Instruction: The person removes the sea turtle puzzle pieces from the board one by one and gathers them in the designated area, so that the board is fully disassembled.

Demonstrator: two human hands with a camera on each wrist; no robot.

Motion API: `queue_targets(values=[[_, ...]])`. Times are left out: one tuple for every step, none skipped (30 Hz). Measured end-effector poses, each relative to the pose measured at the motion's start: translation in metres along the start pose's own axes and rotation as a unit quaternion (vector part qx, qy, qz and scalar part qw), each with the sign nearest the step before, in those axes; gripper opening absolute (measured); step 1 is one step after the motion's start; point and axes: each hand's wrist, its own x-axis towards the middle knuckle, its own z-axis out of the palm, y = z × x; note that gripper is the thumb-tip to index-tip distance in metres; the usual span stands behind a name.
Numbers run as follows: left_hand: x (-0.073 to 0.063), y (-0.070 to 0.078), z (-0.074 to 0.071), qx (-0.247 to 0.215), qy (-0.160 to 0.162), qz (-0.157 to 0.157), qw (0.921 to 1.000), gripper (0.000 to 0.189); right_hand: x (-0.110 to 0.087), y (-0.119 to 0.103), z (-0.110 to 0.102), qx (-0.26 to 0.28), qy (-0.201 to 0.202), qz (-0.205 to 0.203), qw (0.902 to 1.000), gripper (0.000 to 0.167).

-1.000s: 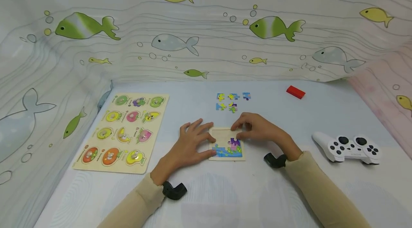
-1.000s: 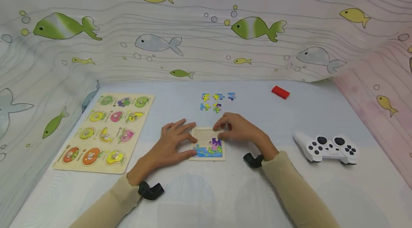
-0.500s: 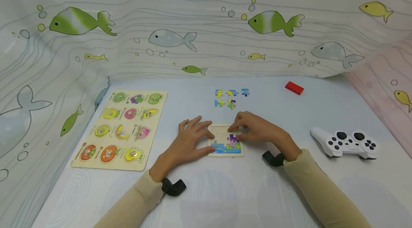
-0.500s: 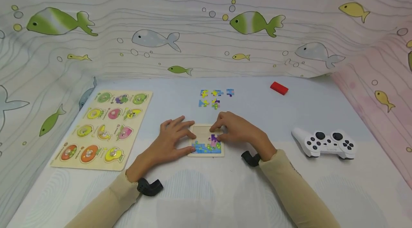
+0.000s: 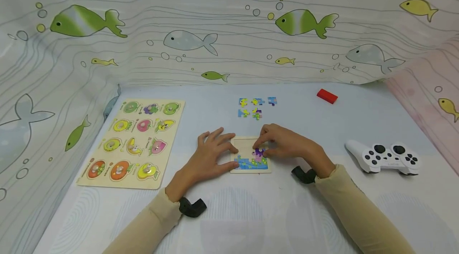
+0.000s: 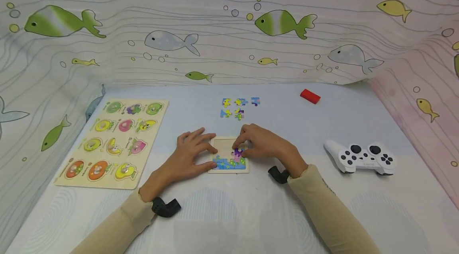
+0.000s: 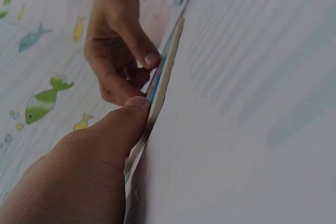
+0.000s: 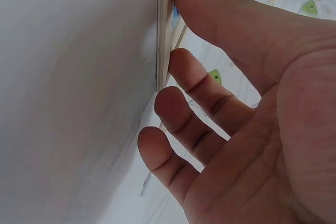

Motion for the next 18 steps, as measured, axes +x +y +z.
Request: queue_targets(values=[[-0.0001,-0.0002,0.0001,0.000,0.000,0.000,1.0000,0.032,0.0000,-0.0002,0.0001,0.000,0.000,0.000,1.0000,0.030],[-0.0001,-0.0003,0.0002,0.000,0.001,0.000,1.0000,0.031,-0.0001,-0.0005,0.0000,0.000,0.000,0.000,1.0000,0.030],[-0.0002,-0.0003,0.0002,0.000,0.001,-0.001,1.0000,0.031,-0.0001,-0.0005,0.0002,0.001,0.000,0.000,1.0000,0.030],[-0.0003,-0.0004,0.0002,0.000,0.001,-0.001,1.0000,0.031,-0.0001,-0.0005,0.0003,0.002,-0.001,0.000,1.0000,0.030],[-0.0003,-0.0005,0.0003,0.000,0.002,-0.001,1.0000,0.031,-0.0001,-0.0006,0.0005,0.003,-0.002,0.000,1.0000,0.029],[-0.0004,-0.0005,0.0002,0.000,0.002,-0.001,1.0000,0.031,0.0001,-0.0005,0.0007,0.004,-0.003,-0.001,1.0000,0.029],[-0.0006,-0.0006,0.0003,0.000,0.002,-0.001,1.0000,0.031,0.0002,-0.0005,0.0008,0.005,-0.005,-0.002,1.0000,0.029],[-0.0006,-0.0005,0.0002,-0.001,0.002,-0.002,1.0000,0.031,0.0006,-0.0006,0.0012,0.005,-0.007,-0.002,1.0000,0.029],[-0.0007,-0.0005,0.0001,-0.001,0.001,-0.002,1.0000,0.031,0.0007,-0.0016,0.0011,0.006,-0.010,-0.002,0.9999,0.029],[-0.0008,-0.0006,0.0001,0.000,0.001,-0.002,1.0000,0.031,0.0007,-0.0026,0.0010,0.007,-0.012,0.000,0.9999,0.030],[-0.0009,-0.0008,0.0002,0.001,0.001,-0.002,1.0000,0.031,0.0009,-0.0038,0.0009,0.009,-0.014,0.002,0.9999,0.031],[-0.0009,-0.0010,0.0004,0.001,0.000,-0.003,1.0000,0.031,0.0010,-0.0050,0.0008,0.010,-0.016,0.005,0.9998,0.032],[-0.0010,-0.0012,0.0005,0.001,0.001,-0.002,1.0000,0.031,0.0010,-0.0061,0.0009,0.011,-0.017,0.008,0.9998,0.032],[-0.0009,-0.0014,0.0007,0.000,0.002,-0.002,1.0000,0.031,0.0010,-0.0071,0.0011,0.011,-0.017,0.011,0.9997,0.033],[-0.0009,-0.0016,0.0009,0.001,0.003,-0.002,1.0000,0.031,0.0008,-0.0081,0.0011,0.013,-0.017,0.014,0.9997,0.033],[-0.0009,-0.0020,0.0012,0.001,0.004,-0.001,1.0000,0.031,0.0007,-0.0086,0.0014,0.016,-0.017,0.016,0.9996,0.033],[-0.0009,-0.0023,0.0015,0.001,0.005,0.000,1.0000,0.031,0.0006,-0.0091,0.0017,0.018,-0.017,0.016,0.9996,0.033],[-0.0009,-0.0024,0.0016,0.000,0.006,0.001,1.0000,0.031,0.0004,-0.0095,0.0020,0.019,-0.017,0.016,0.9995,0.033]])
